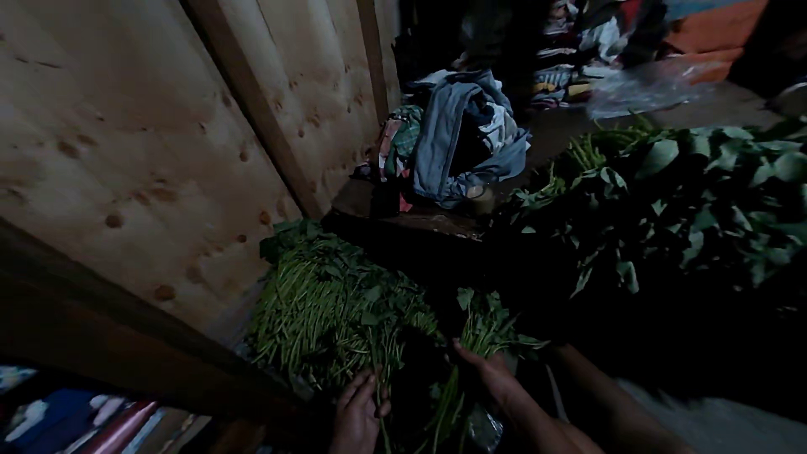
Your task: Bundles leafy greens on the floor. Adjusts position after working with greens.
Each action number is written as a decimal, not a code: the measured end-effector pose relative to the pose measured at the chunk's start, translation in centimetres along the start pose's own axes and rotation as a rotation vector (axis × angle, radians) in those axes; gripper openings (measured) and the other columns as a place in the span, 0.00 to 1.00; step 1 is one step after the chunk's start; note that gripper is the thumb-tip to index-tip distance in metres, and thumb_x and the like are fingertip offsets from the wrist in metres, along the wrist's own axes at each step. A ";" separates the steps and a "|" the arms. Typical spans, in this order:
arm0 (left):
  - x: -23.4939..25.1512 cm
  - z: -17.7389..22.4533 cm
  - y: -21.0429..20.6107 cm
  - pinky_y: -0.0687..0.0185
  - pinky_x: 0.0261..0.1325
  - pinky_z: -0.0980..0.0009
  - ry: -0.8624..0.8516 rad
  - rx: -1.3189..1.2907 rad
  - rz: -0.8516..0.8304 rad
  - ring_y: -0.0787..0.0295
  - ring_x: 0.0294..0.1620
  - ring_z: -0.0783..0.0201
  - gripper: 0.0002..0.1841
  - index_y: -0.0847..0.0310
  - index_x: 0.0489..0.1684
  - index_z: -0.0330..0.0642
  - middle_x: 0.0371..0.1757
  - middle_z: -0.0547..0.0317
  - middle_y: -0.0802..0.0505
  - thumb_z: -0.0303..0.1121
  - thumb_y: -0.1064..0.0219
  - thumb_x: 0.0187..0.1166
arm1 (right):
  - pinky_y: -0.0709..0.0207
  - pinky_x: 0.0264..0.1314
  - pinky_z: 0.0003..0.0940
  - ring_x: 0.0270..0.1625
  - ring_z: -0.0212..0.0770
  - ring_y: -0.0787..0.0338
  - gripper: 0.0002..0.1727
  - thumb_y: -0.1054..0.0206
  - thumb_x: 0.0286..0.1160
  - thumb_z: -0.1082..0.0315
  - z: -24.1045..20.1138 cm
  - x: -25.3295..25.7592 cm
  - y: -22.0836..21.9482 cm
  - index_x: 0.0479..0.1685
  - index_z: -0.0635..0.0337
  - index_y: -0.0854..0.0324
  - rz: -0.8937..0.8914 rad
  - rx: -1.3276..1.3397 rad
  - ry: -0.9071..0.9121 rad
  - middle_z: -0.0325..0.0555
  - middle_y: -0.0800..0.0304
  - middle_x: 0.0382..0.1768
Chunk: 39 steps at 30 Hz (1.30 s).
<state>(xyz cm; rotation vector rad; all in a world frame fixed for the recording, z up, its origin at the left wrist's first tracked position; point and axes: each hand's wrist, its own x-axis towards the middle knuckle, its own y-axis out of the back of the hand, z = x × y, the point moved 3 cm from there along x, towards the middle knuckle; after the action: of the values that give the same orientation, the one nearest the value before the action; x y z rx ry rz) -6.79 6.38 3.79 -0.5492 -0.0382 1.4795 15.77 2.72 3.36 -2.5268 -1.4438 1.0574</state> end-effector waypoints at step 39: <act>-1.8 -5.3 -6.1 0.12 0.57 0.61 -0.308 0.859 -0.075 0.07 0.48 0.56 0.11 0.12 0.49 0.27 0.48 0.40 0.07 0.26 0.28 0.74 | 0.11 0.55 0.42 0.48 0.43 0.06 0.29 0.20 0.70 0.66 1.3 -0.2 -0.3 0.67 0.68 0.26 -0.082 -0.365 -0.118 0.53 0.09 0.48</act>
<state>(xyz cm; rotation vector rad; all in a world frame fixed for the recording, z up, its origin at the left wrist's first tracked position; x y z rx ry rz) 0.56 2.99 1.97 0.3713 0.3203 1.3409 14.77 2.33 2.61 -2.6439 -1.9127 1.0265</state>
